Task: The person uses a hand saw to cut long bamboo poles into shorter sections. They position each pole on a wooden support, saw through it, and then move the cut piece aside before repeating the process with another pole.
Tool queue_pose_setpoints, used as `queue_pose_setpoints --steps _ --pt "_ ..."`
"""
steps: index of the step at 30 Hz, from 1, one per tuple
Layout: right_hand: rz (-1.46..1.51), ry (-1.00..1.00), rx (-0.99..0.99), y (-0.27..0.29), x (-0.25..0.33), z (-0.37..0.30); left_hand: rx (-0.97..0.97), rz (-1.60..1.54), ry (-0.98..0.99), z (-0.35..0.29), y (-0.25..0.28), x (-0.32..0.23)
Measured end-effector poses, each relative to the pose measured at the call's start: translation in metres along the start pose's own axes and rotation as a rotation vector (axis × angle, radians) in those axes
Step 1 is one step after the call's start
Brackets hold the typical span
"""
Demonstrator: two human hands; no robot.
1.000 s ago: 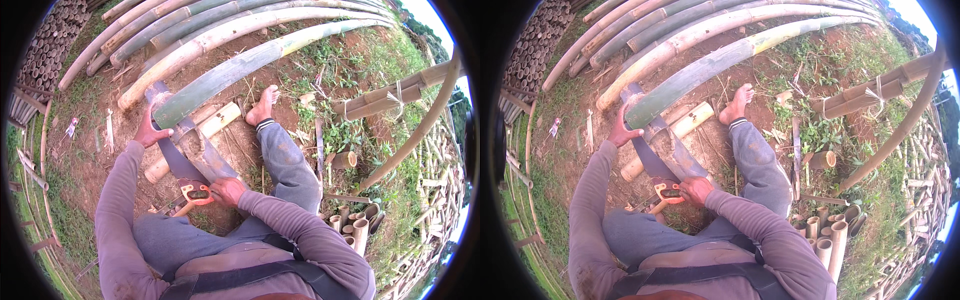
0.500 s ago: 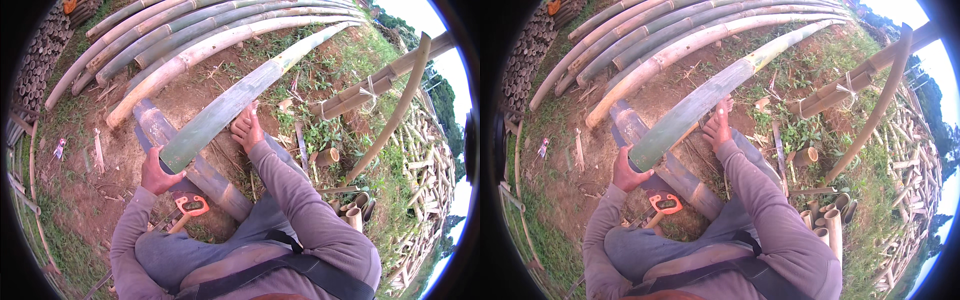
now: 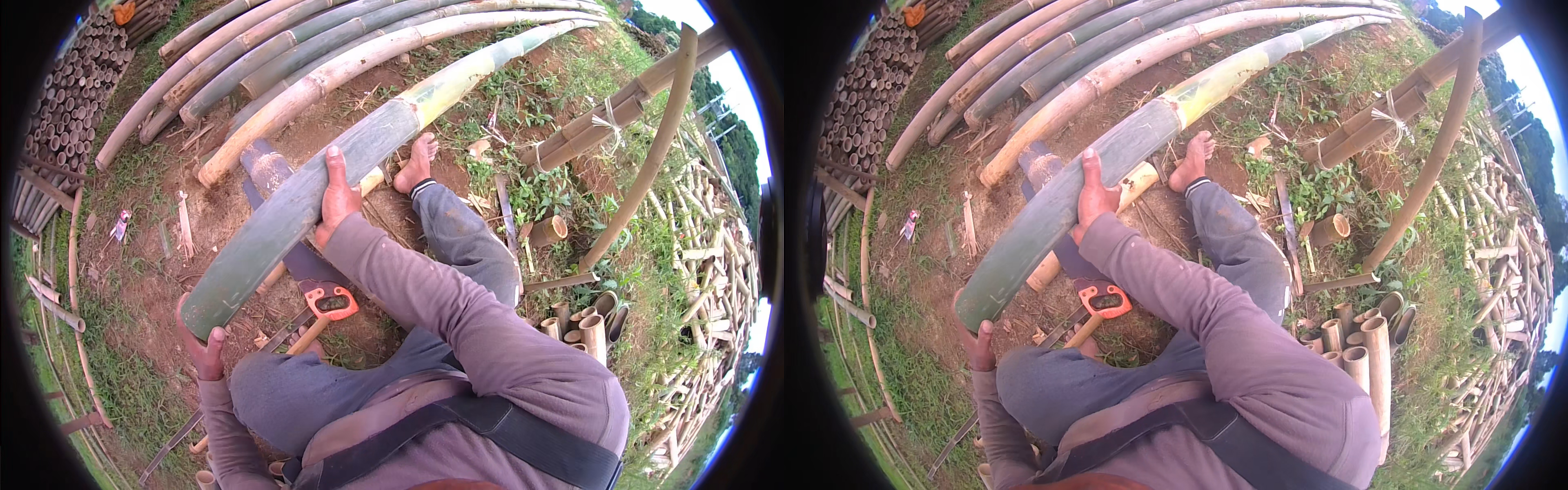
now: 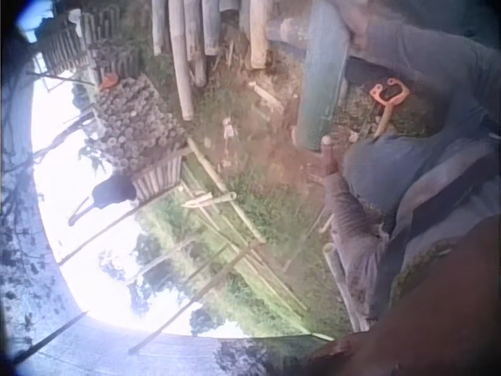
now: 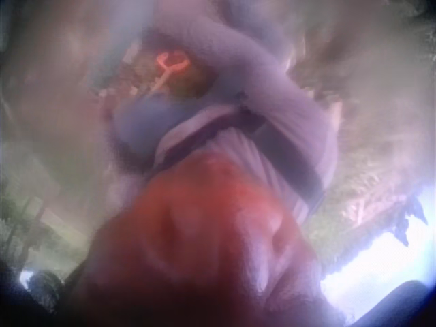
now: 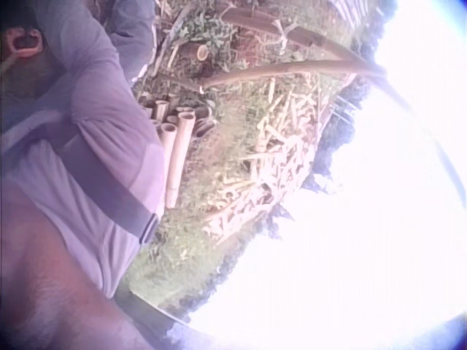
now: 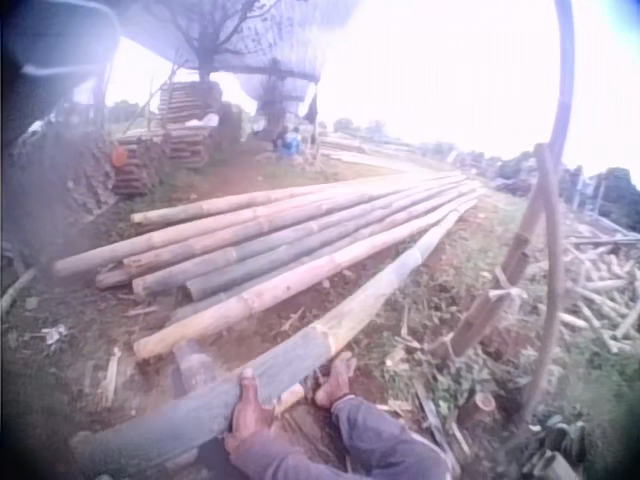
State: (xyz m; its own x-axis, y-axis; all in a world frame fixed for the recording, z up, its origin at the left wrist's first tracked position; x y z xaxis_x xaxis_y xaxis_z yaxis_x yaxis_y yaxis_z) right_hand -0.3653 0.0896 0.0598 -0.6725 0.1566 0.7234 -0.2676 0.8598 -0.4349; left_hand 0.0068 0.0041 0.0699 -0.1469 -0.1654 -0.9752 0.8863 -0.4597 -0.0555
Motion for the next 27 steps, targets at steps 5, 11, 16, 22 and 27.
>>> queue_pose_setpoints --steps 5,11,16,22,27 --pt "-0.208 -0.287 0.682 -0.056 -0.099 -0.116 -0.765 -0.545 -0.112 -0.072 0.19 -0.043" --pt "0.169 0.249 0.42 0.059 0.08 0.065 -0.965 -0.42 0.038 -0.16 0.284 -0.066" --pt "0.207 0.296 0.024 0.127 0.104 0.173 -0.969 -0.615 -0.004 -0.166 0.274 -0.012" --pt "0.117 0.081 0.086 0.001 0.013 0.02 -0.381 -0.794 0.129 -0.149 0.106 0.078" --pt "-0.1 -0.256 0.481 -0.086 -0.1 -0.146 -0.168 -0.798 -0.077 -0.03 0.031 0.025"
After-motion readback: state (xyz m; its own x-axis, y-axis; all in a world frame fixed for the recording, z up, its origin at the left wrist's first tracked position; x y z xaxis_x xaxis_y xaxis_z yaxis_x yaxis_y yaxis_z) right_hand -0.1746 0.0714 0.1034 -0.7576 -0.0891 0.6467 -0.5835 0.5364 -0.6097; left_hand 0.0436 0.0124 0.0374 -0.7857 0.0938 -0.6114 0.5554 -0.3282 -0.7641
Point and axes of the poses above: each hand's wrist, its own z-axis towards the middle knuckle, its own y-axis out of the back of the hand, x = y × z, the point moved 8 cm from there along z, towards the middle knuckle, and after that the axes turned 13 degrees about -z, right-handed, at the moved point
